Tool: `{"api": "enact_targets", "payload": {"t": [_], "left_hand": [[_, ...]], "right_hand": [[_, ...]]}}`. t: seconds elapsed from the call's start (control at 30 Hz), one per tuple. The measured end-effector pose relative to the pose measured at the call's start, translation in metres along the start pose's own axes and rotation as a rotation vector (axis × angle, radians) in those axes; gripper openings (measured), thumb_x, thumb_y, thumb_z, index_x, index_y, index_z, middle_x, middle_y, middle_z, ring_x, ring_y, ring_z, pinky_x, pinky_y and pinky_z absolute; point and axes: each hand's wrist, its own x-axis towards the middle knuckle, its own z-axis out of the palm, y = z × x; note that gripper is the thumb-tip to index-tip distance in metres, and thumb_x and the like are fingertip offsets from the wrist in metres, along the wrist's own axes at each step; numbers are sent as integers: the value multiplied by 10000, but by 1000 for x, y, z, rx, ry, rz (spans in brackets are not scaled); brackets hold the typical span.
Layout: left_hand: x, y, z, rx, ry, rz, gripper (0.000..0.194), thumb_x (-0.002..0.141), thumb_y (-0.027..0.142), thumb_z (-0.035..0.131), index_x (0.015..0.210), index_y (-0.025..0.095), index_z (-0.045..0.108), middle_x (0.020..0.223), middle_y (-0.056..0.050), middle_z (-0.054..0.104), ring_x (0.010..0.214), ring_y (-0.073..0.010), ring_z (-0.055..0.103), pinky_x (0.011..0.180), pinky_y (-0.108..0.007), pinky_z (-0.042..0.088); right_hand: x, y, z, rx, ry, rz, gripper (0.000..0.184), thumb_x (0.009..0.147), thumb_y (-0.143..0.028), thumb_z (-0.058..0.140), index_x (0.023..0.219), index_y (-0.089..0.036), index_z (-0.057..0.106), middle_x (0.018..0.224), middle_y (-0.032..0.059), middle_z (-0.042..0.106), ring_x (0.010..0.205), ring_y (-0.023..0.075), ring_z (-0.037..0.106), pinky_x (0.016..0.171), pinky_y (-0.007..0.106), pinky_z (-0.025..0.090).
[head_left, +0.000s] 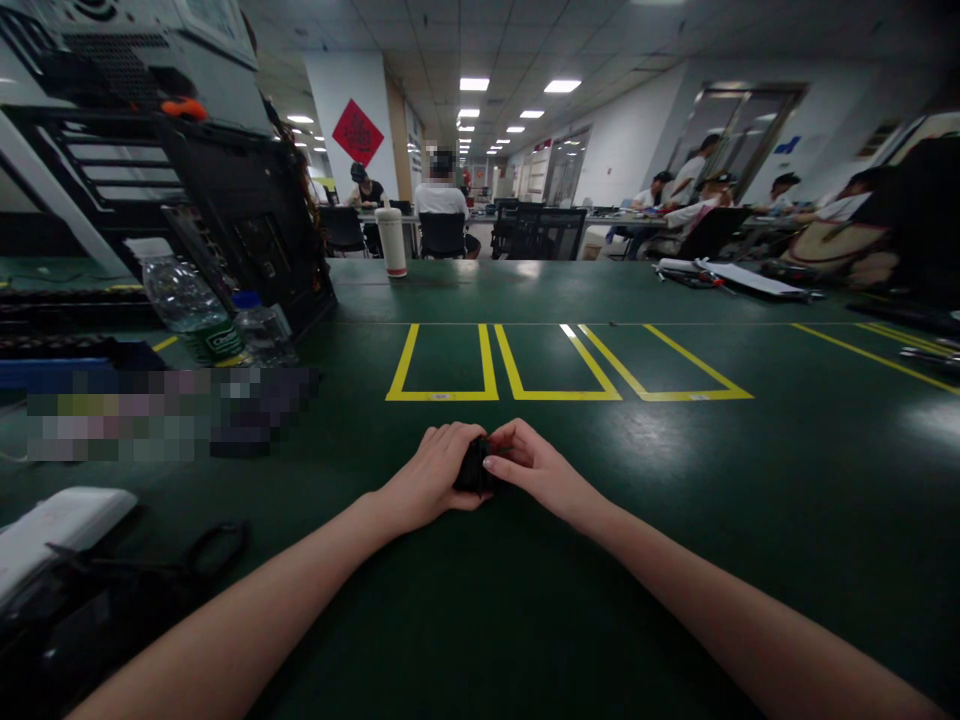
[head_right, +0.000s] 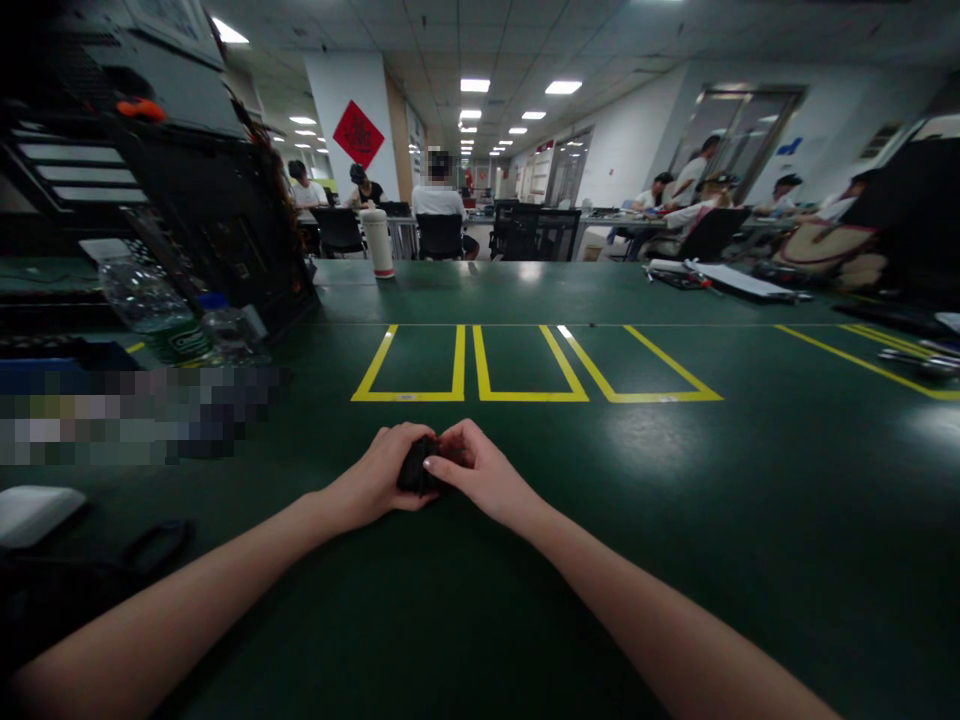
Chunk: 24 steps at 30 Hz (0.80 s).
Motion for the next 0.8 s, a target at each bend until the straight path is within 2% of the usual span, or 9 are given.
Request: {"api": "enact_targets", "payload": {"t": [0.1,0.27,0.47,0.6,0.8], "left_hand": [[0,1,-1,10,0,-1,541,693,252,657,1128,198,340,1064,-78,490,964,-245,486,795,-378,376],[-1,2,-2,-3,-18,7,520,707,233,643,1131,193,345,1072,-73,487,964,-227,485,808,-363,377],[-1,1,-2,12,-11,-1,540,701,251,651,1137,186,338,1082,-81,479,979,-240,477,814,-377,379],[-1,0,-1,-8,-9,-4,540,702,252,651,1138,190,339,1080,-79,481,976,-235,481,816,-374,378],[-2,-2,1,0,6,5,548,691,225,654,1136,200,335,1061,-65,482,948,-227,486,797,-359,380]], "right_hand": [[0,-1,-2,-4,-27,33,231,751,-291,577,931,-191,473,950,21,524,911,160,531,824,362,438],[-3,-4,-3,65,-140,-21,305,688,-214,651,909,-197,442,940,3,525,926,157,535,825,350,446],[-3,-3,-1,-2,-50,-19,184,766,-311,559,884,-201,472,901,3,526,878,151,540,792,350,449],[-2,-2,0,-16,-16,19,238,763,-301,567,948,-198,459,966,22,520,923,156,529,829,356,440],[-3,-7,-1,51,-130,5,305,695,-223,646,908,-183,432,935,14,519,909,151,538,829,348,439]]}}
